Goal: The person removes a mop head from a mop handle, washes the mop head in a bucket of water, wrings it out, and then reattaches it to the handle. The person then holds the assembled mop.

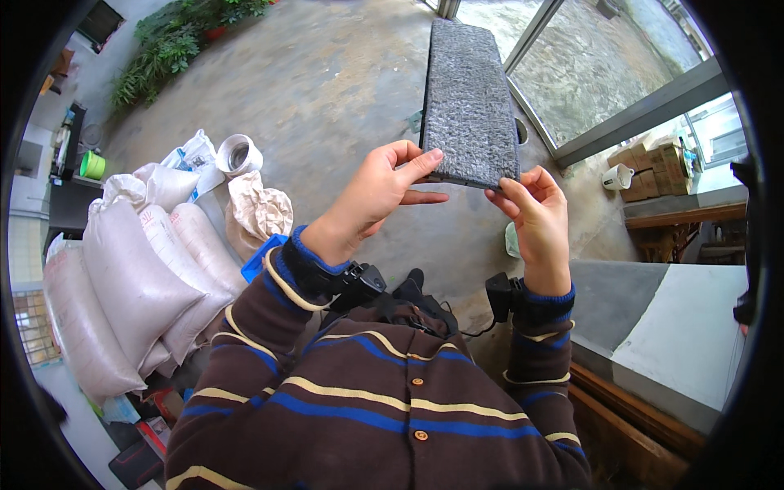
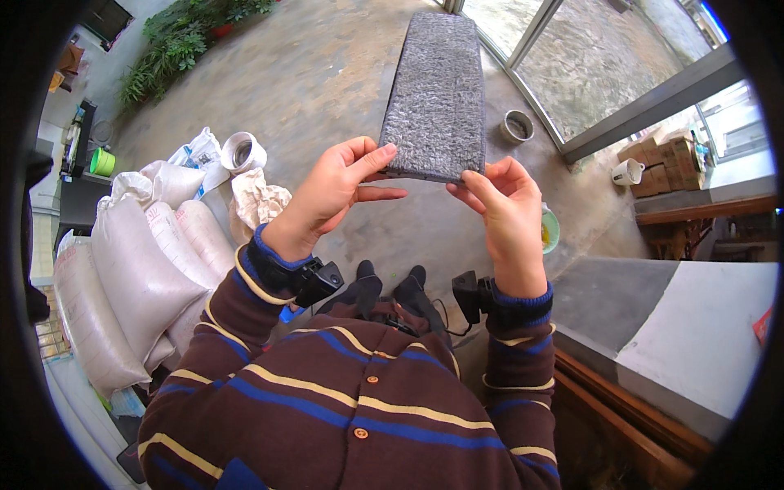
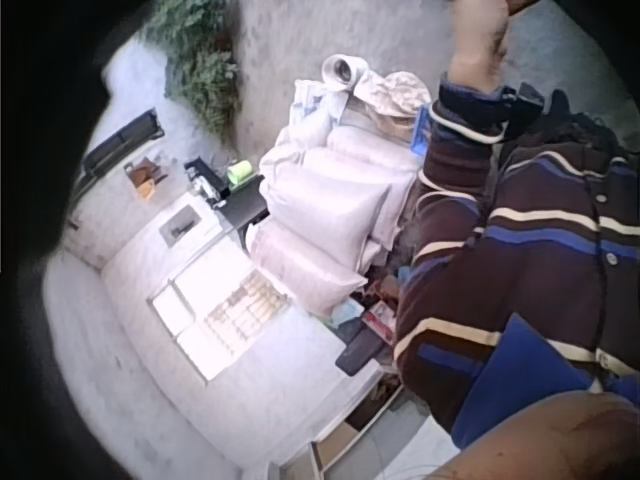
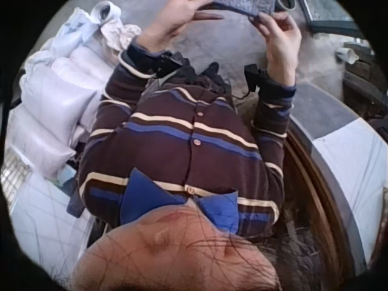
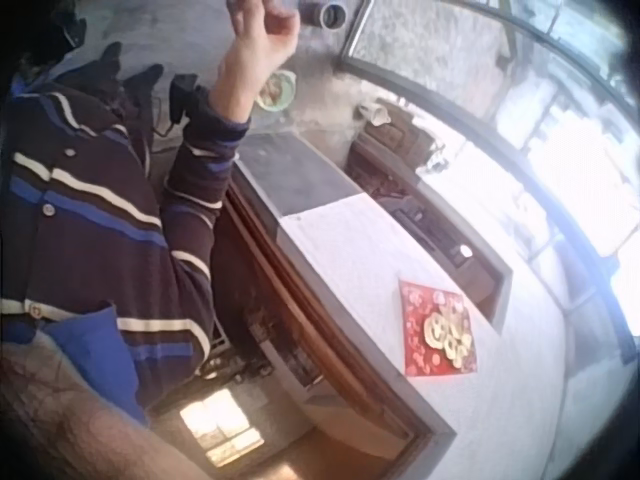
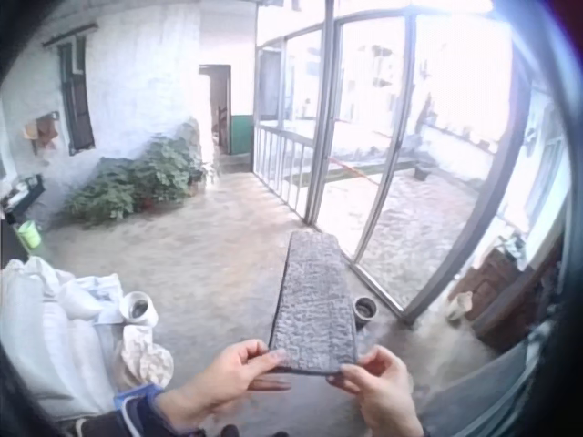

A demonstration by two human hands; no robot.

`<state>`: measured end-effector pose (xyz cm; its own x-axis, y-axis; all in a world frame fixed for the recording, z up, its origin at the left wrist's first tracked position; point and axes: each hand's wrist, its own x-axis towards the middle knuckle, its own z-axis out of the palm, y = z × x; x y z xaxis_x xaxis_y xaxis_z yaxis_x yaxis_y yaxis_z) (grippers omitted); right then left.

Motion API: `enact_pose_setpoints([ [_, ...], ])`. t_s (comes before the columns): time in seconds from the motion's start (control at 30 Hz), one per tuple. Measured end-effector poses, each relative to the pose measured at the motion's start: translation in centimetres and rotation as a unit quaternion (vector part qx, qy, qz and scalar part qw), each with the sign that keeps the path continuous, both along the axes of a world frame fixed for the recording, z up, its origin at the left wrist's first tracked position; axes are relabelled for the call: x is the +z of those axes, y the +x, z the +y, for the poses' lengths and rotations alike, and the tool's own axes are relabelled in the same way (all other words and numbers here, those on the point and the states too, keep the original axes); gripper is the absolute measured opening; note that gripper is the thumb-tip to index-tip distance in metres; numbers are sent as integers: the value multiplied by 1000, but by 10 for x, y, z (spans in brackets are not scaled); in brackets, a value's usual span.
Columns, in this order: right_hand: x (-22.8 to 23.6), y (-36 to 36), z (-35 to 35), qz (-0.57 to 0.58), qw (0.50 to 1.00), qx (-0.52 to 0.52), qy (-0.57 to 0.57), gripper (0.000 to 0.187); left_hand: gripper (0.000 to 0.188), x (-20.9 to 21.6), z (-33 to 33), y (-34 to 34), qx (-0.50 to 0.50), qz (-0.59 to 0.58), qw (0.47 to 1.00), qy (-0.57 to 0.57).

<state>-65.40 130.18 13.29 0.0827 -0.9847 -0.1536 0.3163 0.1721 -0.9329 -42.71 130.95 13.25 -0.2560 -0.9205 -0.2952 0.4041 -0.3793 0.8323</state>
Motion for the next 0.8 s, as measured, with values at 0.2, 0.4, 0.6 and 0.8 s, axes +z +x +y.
enact_pose_setpoints([
  [0.2,-8,4,3,-29,999,-17,3,17,20,6,3,6,18,-10,1000,-2],
  [0.4,-14,8,0,-54,998,-12,-4,18,17,3,8,2,73,2,997,-21],
  [0.6,-14,11,1,-51,999,-13,-8,17,14,-2,10,0,109,1,994,-22],
  [0.8,-14,14,3,-61,998,-18,-7,16,20,-7,11,0,130,20,991,-41],
])
